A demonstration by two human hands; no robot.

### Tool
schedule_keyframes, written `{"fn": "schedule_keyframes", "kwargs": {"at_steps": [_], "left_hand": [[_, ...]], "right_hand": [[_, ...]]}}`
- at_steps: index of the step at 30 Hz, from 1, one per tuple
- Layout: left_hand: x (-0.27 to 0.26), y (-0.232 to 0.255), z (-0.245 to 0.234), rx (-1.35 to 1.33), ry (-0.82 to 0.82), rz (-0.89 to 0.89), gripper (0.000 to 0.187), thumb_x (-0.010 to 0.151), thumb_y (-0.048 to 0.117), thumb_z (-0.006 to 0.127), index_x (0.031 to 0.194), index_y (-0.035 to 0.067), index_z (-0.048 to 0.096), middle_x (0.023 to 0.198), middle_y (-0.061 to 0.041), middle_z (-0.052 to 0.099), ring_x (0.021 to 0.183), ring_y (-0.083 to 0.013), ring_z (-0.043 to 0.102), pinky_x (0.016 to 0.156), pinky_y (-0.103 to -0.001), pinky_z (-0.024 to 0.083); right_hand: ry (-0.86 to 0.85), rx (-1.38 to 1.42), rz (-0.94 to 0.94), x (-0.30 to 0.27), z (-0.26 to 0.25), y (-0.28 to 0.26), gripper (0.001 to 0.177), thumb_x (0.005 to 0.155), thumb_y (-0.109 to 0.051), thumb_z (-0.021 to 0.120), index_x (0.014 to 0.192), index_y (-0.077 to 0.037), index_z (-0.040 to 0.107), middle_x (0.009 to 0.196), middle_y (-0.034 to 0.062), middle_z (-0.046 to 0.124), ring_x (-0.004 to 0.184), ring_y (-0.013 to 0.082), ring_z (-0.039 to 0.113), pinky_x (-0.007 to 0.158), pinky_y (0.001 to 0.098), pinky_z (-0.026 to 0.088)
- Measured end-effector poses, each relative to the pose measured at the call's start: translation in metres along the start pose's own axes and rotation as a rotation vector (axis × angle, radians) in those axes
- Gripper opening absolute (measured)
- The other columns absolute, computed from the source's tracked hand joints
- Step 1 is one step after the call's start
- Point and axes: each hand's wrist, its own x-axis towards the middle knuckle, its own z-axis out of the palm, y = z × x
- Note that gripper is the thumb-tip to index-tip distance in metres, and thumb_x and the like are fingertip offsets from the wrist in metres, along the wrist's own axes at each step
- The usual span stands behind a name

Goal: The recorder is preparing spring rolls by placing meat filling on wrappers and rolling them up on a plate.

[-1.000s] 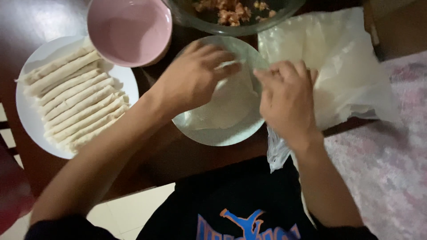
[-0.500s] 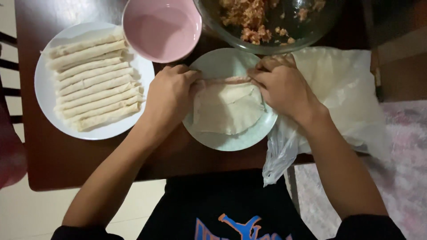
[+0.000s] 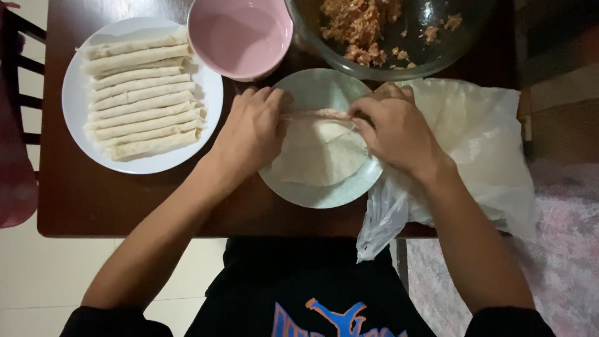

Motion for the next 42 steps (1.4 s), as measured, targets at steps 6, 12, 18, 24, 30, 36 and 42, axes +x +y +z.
{"fn": "schedule_keyframes", "kwargs": {"at_steps": [6,12,18,24,30,36,42], "left_hand": [[-0.005,0.008,-0.014,-0.295,-0.073,-0.052,0.021,0.085,-0.005,0.068,0.106,-0.001,0.07,0.104,-0.016,0.064,0.091,-0.0299,0.07,0.081,-0.036,0.061],[-0.015,0.025,-0.035,-0.42,-0.062,-0.141,0.024,0.085,-0.006,0.067,0.109,0.001,0.071,0.106,-0.013,0.064,0.092,-0.022,0.071,0.073,-0.029,0.062],[-0.028,0.035,-0.044,-0.814,-0.144,-0.335,0.015,0.098,0.003,0.067,0.113,0.002,0.068,0.109,-0.009,0.072,0.098,-0.0122,0.07,0.083,-0.028,0.062],[-0.012,-0.004,0.002,-0.398,-0.071,-0.185,0.017,0.092,0.001,0.069,0.108,0.0,0.069,0.105,-0.017,0.074,0.089,-0.0283,0.074,0.078,-0.036,0.059],[-0.006,-0.013,0.016,-0.246,0.037,-0.023,0.021,0.089,-0.003,0.065,0.109,-0.001,0.069,0.108,-0.02,0.065,0.097,-0.0396,0.065,0.086,-0.046,0.055],[-0.003,-0.014,0.011,0.156,0.013,0.14,0.028,0.082,0.003,0.068,0.106,0.014,0.078,0.1,-0.011,0.067,0.101,-0.0334,0.058,0.091,-0.044,0.048],[0.001,-0.037,0.018,0.074,-0.162,0.108,0.042,0.072,0.004,0.068,0.113,0.009,0.077,0.101,-0.01,0.072,0.093,-0.0334,0.061,0.09,-0.043,0.051]], "right_hand": [[0.033,0.186,-0.07,-0.005,-0.02,-0.01,0.017,0.093,-0.009,0.074,0.109,-0.005,0.075,0.104,0.0121,0.075,0.093,0.0263,0.071,0.085,0.0385,0.054],[0.065,0.372,0.027,-0.02,-0.044,-0.028,0.02,0.091,-0.003,0.075,0.111,-0.006,0.077,0.1,0.0084,0.075,0.08,0.0149,0.068,0.064,0.0287,0.05],[0.035,0.695,0.236,-0.047,-0.054,-0.035,0.016,0.094,-0.008,0.073,0.11,-0.01,0.076,0.091,0.001,0.076,0.063,0.0035,0.062,0.051,0.0224,0.046],[0.029,0.376,0.316,-0.019,-0.019,-0.01,0.018,0.092,-0.01,0.076,0.108,-0.005,0.078,0.09,0.0066,0.077,0.069,0.013,0.064,0.06,0.0274,0.05],[0.088,-0.007,-0.037,-0.008,0.0,0.0,0.017,0.094,-0.017,0.076,0.105,-0.005,0.079,0.097,0.0128,0.075,0.088,0.0295,0.07,0.083,0.0415,0.055],[0.092,-0.154,-0.181,0.005,-0.009,-0.005,0.013,0.088,-0.019,0.078,0.09,-0.007,0.079,0.096,0.0097,0.073,0.094,0.0297,0.07,0.092,0.0435,0.054],[-0.018,-0.157,-0.113,0.01,-0.008,0.001,0.016,0.086,-0.018,0.079,0.095,-0.006,0.082,0.089,0.0106,0.074,0.086,0.0274,0.07,0.083,0.0415,0.055]]}}
